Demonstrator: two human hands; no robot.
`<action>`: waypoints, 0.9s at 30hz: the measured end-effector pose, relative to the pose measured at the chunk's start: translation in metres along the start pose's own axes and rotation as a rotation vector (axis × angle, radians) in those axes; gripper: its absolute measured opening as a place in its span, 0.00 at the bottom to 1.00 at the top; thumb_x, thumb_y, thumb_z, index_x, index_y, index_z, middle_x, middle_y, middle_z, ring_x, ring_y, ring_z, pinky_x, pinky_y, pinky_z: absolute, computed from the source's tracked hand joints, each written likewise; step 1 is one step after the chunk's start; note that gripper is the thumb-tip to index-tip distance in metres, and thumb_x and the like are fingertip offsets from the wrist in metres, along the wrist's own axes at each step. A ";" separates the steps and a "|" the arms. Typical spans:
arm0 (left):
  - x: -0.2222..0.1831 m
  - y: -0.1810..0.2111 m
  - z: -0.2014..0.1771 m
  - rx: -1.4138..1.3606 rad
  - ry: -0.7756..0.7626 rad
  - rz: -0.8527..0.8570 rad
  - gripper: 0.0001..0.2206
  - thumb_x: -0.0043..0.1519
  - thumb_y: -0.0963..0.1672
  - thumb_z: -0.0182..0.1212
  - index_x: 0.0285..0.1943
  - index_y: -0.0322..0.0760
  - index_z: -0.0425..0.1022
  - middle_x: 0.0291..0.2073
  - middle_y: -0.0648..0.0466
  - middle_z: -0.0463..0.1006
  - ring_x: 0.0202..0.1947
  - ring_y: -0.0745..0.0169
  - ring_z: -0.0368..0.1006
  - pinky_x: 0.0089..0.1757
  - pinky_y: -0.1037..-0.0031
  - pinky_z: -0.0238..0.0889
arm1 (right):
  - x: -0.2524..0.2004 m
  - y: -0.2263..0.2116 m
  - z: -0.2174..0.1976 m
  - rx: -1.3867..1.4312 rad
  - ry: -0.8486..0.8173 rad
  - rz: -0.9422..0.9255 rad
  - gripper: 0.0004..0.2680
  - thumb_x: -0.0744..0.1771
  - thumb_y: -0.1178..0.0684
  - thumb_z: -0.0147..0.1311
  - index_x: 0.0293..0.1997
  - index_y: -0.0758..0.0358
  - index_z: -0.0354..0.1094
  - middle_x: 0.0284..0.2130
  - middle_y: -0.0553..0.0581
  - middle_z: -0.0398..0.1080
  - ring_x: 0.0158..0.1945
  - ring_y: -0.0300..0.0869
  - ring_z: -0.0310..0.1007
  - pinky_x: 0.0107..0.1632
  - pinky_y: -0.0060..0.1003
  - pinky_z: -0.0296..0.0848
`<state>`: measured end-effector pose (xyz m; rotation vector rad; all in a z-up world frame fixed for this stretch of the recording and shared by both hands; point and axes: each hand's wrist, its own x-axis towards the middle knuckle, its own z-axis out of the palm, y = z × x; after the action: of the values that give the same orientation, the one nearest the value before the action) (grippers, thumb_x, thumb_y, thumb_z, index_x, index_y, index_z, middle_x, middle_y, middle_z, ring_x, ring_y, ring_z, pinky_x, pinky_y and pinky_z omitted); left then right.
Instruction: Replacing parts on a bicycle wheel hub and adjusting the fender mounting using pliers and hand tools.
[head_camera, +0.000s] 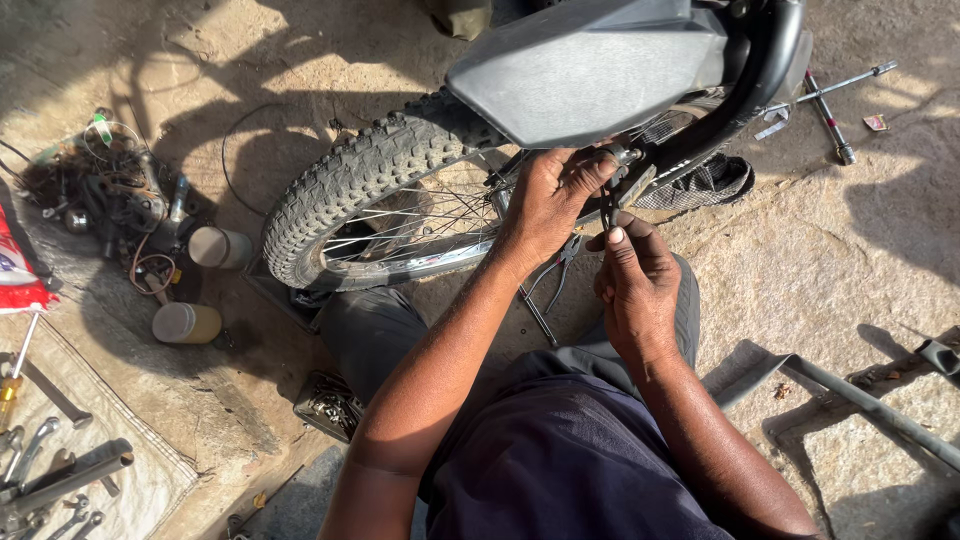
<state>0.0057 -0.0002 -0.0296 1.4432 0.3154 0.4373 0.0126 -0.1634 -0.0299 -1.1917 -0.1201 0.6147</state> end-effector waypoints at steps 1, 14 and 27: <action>0.000 -0.003 0.000 -0.011 0.000 -0.019 0.26 0.62 0.56 0.63 0.59 0.34 0.76 0.42 0.51 0.82 0.46 0.63 0.80 0.47 0.68 0.79 | 0.000 0.000 0.001 -0.015 0.012 -0.001 0.11 0.71 0.52 0.54 0.58 0.66 0.67 0.38 0.59 0.74 0.23 0.28 0.60 0.26 0.24 0.62; -0.002 -0.023 0.000 -0.134 0.033 -0.095 0.29 0.58 0.61 0.65 0.45 0.32 0.80 0.35 0.56 0.81 0.42 0.68 0.78 0.45 0.72 0.74 | -0.010 -0.003 0.011 -0.076 0.083 -0.107 0.07 0.72 0.54 0.54 0.54 0.64 0.67 0.34 0.57 0.73 0.23 0.28 0.59 0.27 0.24 0.61; 0.000 -0.023 0.001 -0.073 0.042 -0.094 0.30 0.60 0.62 0.59 0.45 0.33 0.82 0.34 0.56 0.80 0.43 0.69 0.73 0.48 0.69 0.68 | -0.019 -0.016 0.024 -0.146 0.123 -0.168 0.05 0.73 0.55 0.52 0.51 0.60 0.61 0.31 0.50 0.66 0.26 0.29 0.58 0.27 0.23 0.58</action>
<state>0.0085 -0.0030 -0.0525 1.3433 0.3955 0.3995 -0.0066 -0.1572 -0.0020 -1.3419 -0.1610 0.3887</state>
